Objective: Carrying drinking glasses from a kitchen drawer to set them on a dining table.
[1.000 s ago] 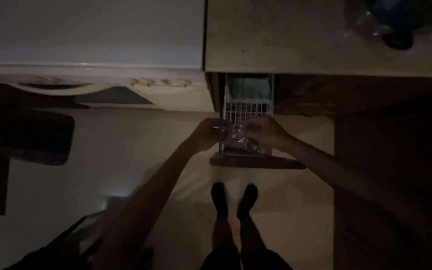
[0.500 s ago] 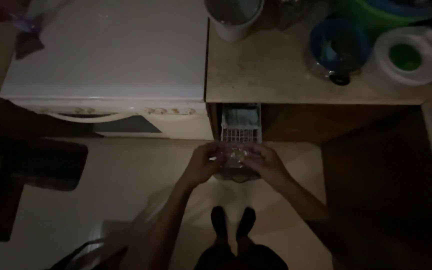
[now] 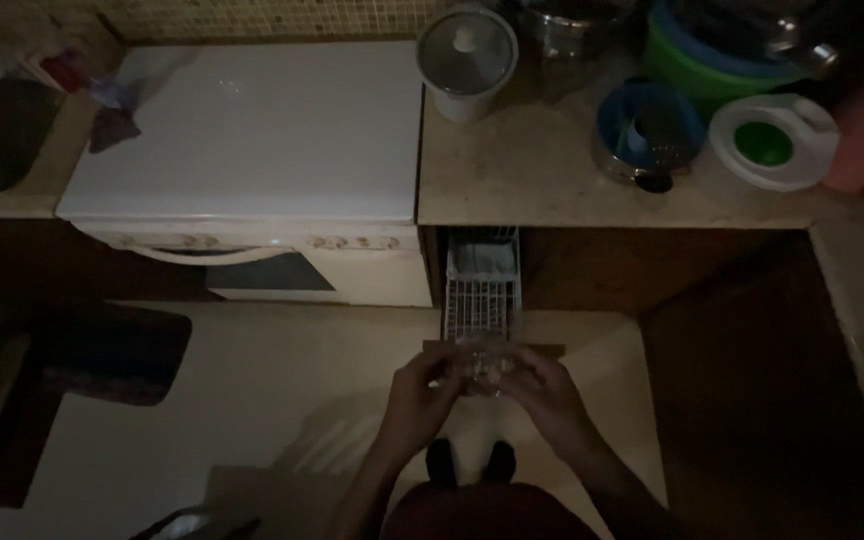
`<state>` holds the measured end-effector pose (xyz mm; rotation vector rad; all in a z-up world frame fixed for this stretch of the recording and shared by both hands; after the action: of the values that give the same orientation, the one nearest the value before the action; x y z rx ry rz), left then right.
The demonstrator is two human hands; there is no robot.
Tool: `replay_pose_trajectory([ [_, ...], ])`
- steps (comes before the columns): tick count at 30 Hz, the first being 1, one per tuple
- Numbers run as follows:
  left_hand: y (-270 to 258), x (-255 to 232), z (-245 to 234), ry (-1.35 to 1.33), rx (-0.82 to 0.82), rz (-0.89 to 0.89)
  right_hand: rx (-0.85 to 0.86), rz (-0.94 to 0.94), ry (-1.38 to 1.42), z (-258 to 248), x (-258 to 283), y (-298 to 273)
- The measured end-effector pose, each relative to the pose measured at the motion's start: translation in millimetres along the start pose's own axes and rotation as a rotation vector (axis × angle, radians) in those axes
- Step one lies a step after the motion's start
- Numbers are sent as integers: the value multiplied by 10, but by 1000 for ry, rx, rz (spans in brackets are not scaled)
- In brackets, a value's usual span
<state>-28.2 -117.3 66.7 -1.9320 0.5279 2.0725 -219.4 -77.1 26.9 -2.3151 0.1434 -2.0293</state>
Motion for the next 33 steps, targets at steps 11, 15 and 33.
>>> replay_pose_trajectory([
  [11, -14, 330, -80, -267, -2, -94, -31, -86, 8, -1, -191, -20],
  [15, 6, 240, -20, -522, -65, -356, -40, -215, -62, 3, 96, -90],
  [33, 422, 364, 19, -352, 89, -153, -90, -740, -438, -72, -68, -209],
])
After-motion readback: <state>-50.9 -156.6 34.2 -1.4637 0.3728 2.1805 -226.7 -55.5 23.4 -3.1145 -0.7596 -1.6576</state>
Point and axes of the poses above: each hand's wrist, its own y-axis towards the middle knuckle, its own z-axis out of the palm, x = y × z, the point moved 3 cm from there along y, towards the middle knuckle, and after that the axes turned 13 degrees about -y, right-handed, at the moved point
